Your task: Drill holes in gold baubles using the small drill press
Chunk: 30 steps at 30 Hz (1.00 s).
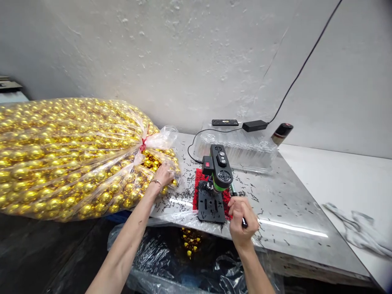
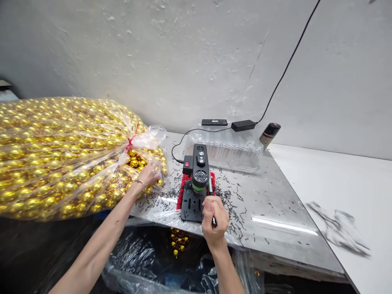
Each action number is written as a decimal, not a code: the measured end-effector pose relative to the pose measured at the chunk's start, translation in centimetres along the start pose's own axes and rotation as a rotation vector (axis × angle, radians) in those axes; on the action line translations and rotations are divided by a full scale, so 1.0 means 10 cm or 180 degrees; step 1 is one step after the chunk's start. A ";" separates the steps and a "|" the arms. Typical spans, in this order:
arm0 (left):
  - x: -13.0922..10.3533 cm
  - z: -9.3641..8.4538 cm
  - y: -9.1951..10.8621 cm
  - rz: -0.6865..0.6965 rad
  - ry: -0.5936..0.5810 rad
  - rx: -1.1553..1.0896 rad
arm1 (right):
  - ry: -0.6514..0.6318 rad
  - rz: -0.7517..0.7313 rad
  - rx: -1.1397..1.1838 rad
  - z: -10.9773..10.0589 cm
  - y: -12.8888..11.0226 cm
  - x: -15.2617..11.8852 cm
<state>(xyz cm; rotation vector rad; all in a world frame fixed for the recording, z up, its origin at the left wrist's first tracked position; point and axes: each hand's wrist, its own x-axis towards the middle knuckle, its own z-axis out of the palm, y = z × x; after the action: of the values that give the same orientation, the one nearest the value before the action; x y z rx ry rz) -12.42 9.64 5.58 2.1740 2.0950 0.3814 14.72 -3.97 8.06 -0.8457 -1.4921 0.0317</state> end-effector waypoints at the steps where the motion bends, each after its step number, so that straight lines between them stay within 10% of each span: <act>1: -0.06 -0.03 -0.01 -0.0081 0.0091 -0.0215 | -0.0028 -0.0007 0.0007 0.00 0.00 0.00; 6: -0.57 -0.02 0.08 -0.0824 0.0495 -0.3741 | -0.0082 0.0067 -0.0043 -0.01 -0.03 0.00; 11: -1.01 0.27 0.58 -0.1391 -0.0083 -0.5669 | 0.0006 0.0127 -0.0039 0.01 -0.03 -0.01; 20: -0.95 0.79 1.14 -0.0591 -0.0100 -0.3995 | -0.0103 0.0014 -0.0032 -0.01 -0.04 -0.01; 30: -1.00 0.77 1.21 0.0607 0.0296 -0.1929 | -0.0158 -0.0023 -0.0069 -0.02 -0.04 -0.01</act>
<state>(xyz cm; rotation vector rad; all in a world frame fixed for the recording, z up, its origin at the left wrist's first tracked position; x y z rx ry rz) 0.99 -0.13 0.03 1.9985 1.5261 1.0001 14.67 -4.43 8.17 -0.8622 -1.5445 0.0315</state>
